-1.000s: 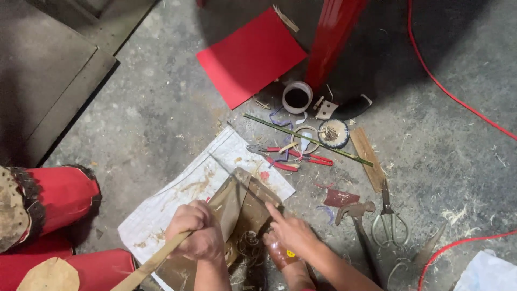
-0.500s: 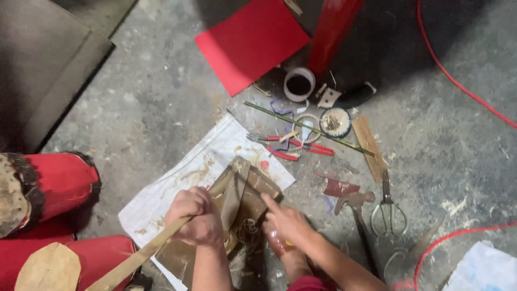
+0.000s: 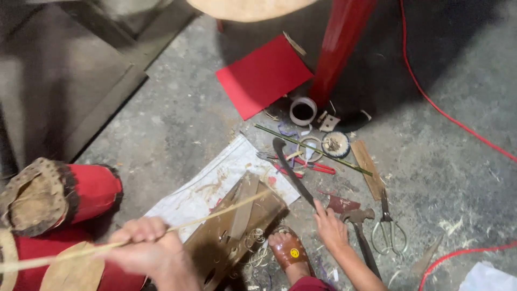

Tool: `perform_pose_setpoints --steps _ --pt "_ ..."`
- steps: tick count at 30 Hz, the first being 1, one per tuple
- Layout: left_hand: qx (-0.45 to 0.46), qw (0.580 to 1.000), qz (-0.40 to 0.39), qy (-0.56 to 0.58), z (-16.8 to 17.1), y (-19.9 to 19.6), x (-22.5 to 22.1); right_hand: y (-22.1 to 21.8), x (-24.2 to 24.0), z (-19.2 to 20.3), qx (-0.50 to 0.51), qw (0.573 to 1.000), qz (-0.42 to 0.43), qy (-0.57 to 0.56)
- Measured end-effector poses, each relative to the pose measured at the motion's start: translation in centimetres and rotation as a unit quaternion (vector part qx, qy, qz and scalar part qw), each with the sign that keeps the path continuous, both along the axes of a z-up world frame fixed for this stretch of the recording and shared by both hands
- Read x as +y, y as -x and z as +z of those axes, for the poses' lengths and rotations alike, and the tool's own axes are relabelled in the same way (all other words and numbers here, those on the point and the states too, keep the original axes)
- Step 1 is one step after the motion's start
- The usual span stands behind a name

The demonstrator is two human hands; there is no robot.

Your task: Shaving a bamboo stick with a sickle and bending it into a hoop for instrument repair.

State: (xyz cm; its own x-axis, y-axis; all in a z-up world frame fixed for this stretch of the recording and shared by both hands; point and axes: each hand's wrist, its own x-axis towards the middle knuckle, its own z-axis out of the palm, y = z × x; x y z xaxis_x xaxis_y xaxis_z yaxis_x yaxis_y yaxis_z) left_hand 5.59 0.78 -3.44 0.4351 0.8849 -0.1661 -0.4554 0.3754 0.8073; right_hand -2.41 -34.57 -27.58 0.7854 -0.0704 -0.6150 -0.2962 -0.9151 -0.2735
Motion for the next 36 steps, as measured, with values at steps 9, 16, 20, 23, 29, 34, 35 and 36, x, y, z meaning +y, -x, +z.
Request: perform_pose_setpoints --steps 9,16,20,23,29,34,35,36 --pt "-0.014 0.981 0.032 0.189 1.2 0.9 -1.5 -2.1 2.5 4.2 -0.106 0.970 -0.008 -0.219" --pt "0.002 0.981 -0.098 0.167 6.1 5.5 -6.1 -5.3 7.1 23.0 -0.046 0.484 -0.396 -0.779" --pt "-0.047 0.991 0.002 0.124 7.3 8.0 0.5 -5.8 5.4 22.7 -0.117 0.451 -0.373 -0.803" --pt "-0.026 0.995 -0.037 0.087 8.8 8.8 2.6 -7.8 5.6 19.2 -0.088 0.419 -0.435 -0.792" --pt "0.183 0.971 -0.152 -0.037 15.5 9.8 4.8 -9.4 11.5 25.6 -0.227 0.494 -0.419 -0.727" --pt "0.399 0.856 -0.231 -0.233 15.7 10.7 6.4 -8.4 14.6 32.1 -0.257 0.786 -0.159 -0.539" --pt "0.400 0.857 -0.233 -0.227 14.4 10.5 7.0 -8.0 14.9 33.0 -0.256 0.790 -0.158 -0.535" --pt "0.384 0.837 -0.270 -0.283 13.1 10.3 7.5 -7.7 15.2 33.8 -0.226 0.849 -0.094 -0.469"
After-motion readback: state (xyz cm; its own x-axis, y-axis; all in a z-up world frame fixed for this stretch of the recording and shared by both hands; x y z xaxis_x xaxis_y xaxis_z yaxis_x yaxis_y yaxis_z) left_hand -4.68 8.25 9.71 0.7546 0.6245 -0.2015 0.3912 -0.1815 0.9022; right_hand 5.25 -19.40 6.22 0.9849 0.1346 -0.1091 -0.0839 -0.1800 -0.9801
